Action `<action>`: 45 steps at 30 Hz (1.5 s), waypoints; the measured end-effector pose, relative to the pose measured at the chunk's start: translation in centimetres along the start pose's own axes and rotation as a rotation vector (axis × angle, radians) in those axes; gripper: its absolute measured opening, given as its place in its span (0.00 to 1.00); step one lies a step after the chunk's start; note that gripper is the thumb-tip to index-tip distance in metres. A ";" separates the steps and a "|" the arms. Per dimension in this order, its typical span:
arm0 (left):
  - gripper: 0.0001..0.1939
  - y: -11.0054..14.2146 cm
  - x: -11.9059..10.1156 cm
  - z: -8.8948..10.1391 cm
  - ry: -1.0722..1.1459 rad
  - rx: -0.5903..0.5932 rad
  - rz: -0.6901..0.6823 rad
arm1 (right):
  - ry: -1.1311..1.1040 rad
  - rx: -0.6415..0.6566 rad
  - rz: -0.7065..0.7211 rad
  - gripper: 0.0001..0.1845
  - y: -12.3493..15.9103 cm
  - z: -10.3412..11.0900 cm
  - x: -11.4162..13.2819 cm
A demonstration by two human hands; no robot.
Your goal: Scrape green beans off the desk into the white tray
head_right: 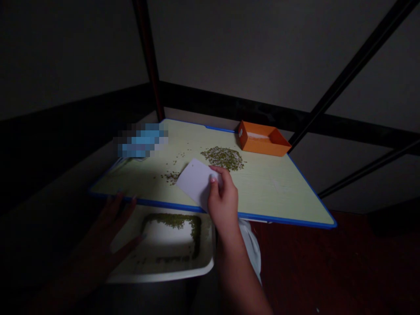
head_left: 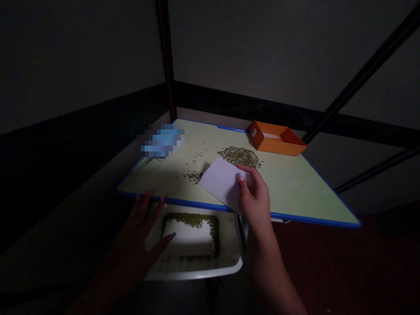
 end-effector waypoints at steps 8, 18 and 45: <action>0.40 -0.2 -0.4 0.3 -0.009 -0.036 -0.024 | -0.016 0.022 -0.003 0.11 0.2 -0.1 0.0; 0.41 -0.2 -0.2 0.1 -0.010 -0.020 -0.022 | 0.025 -0.003 0.030 0.10 0.2 -0.1 0.1; 0.40 0.1 -0.2 0.2 -0.025 -0.040 -0.035 | -0.031 0.013 0.025 0.09 0.3 -0.6 0.3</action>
Point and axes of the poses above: each hand's wrist, its own y-axis away from the middle knuckle, its own z-axis out of the back of the hand, x = y × z, the point moved 6 cm from there along -y, towards the middle knuckle, and after that the axes turned 4 degrees about z, right-handed, at the moved point
